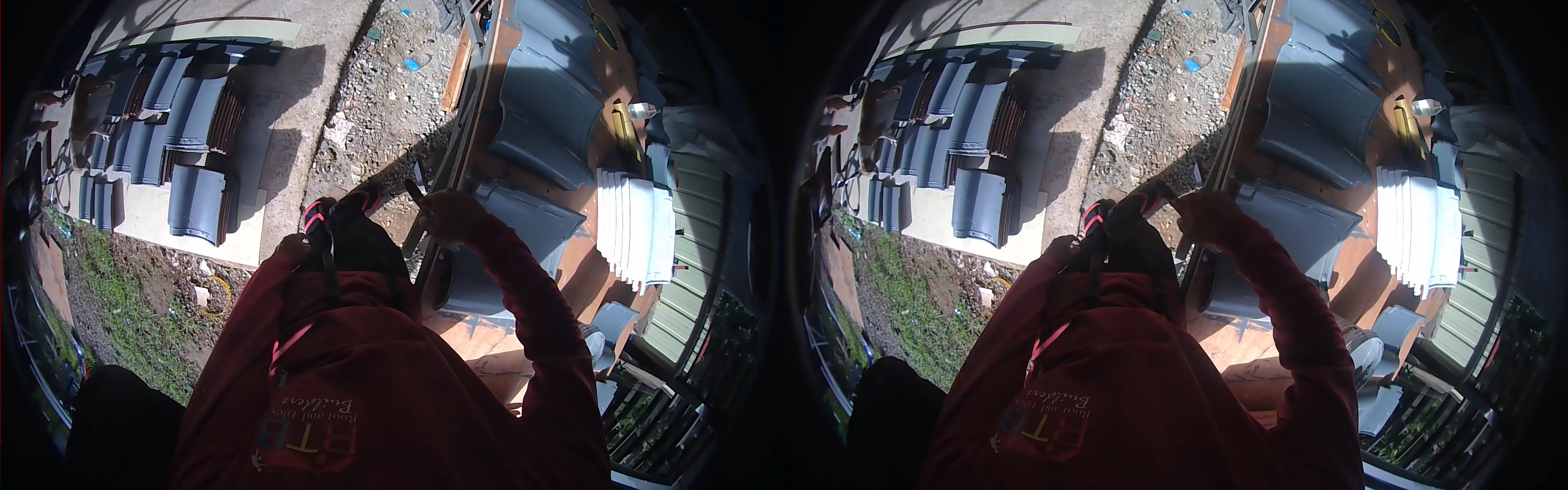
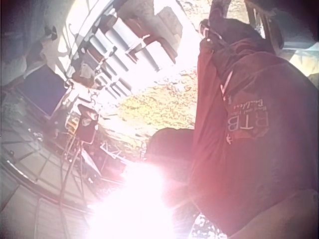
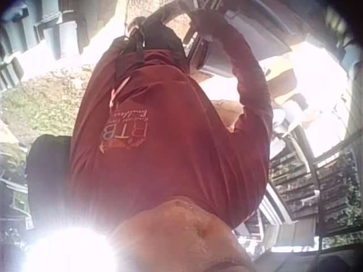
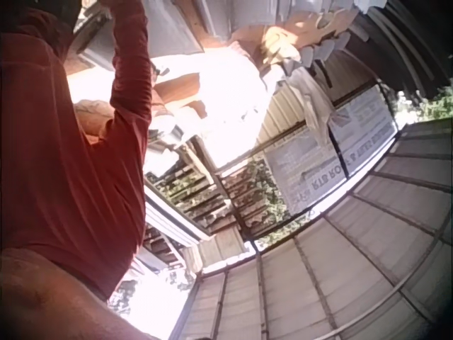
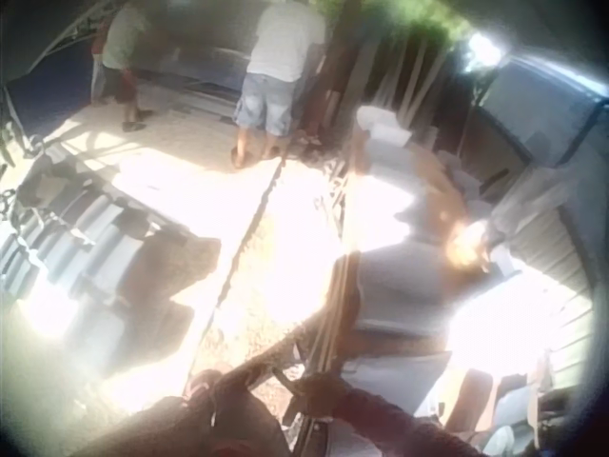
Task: The person paints several curved tiles using a brush and a bucket of grey paint. They dip the brush into the paint, apply it to the surface of the tiles one by one, and set them aside.
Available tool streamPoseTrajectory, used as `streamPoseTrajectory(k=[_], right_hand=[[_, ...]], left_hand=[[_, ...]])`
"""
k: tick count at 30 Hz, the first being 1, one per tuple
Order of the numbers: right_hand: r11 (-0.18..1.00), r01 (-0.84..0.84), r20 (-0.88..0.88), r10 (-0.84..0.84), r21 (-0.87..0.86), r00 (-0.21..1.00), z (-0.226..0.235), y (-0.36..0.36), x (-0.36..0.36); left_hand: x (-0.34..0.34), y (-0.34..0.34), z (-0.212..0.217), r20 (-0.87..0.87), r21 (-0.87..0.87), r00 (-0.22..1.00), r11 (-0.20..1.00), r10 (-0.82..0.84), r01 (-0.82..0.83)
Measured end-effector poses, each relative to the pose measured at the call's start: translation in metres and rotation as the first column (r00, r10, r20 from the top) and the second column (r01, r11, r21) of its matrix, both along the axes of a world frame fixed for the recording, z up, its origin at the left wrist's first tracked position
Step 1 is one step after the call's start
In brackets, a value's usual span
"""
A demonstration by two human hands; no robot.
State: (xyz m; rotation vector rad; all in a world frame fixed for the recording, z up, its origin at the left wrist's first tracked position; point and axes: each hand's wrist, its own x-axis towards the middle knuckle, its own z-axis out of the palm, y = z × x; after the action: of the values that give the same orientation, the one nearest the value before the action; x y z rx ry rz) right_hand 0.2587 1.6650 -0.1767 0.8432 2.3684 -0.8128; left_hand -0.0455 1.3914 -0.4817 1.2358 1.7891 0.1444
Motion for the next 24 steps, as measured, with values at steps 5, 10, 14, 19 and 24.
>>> streamPoseTrajectory(k=[5,10,14,19,24], right_hand=[[1.0,0.02,-0.067,-0.019,0.014,0.998,0.001,0.0,0.015],[0.98,0.165,0.054,-0.172,0.115,0.984,0.03,0.003,0.019],[0.925,0.325,-0.039,-0.324,0.195,0.945,0.022,0.003,0.067],[0.398,0.862,-0.2,-0.915,-0.313,0.35,0.027,-0.017,0.103],[-0.055,0.665,-0.19,-0.938,-0.744,-0.29,0.051,-0.073,0.137]], left_hand=[[0.0,-0.012,-0.002,-0.033,-0.048,0.999,0.999,0.012,-0.014],[0.004,-0.012,0.012,0.086,0.016,0.996,0.999,0.027,-0.029],[0.027,0.029,0.031,0.314,-0.044,0.943,0.994,0.109,-0.1],[0.027,0.079,0.088,0.313,0.136,0.948,0.985,0.059,-0.106],[0.052,0.154,0.239,0.664,0.226,0.689,0.8,0.291,-0.556]])
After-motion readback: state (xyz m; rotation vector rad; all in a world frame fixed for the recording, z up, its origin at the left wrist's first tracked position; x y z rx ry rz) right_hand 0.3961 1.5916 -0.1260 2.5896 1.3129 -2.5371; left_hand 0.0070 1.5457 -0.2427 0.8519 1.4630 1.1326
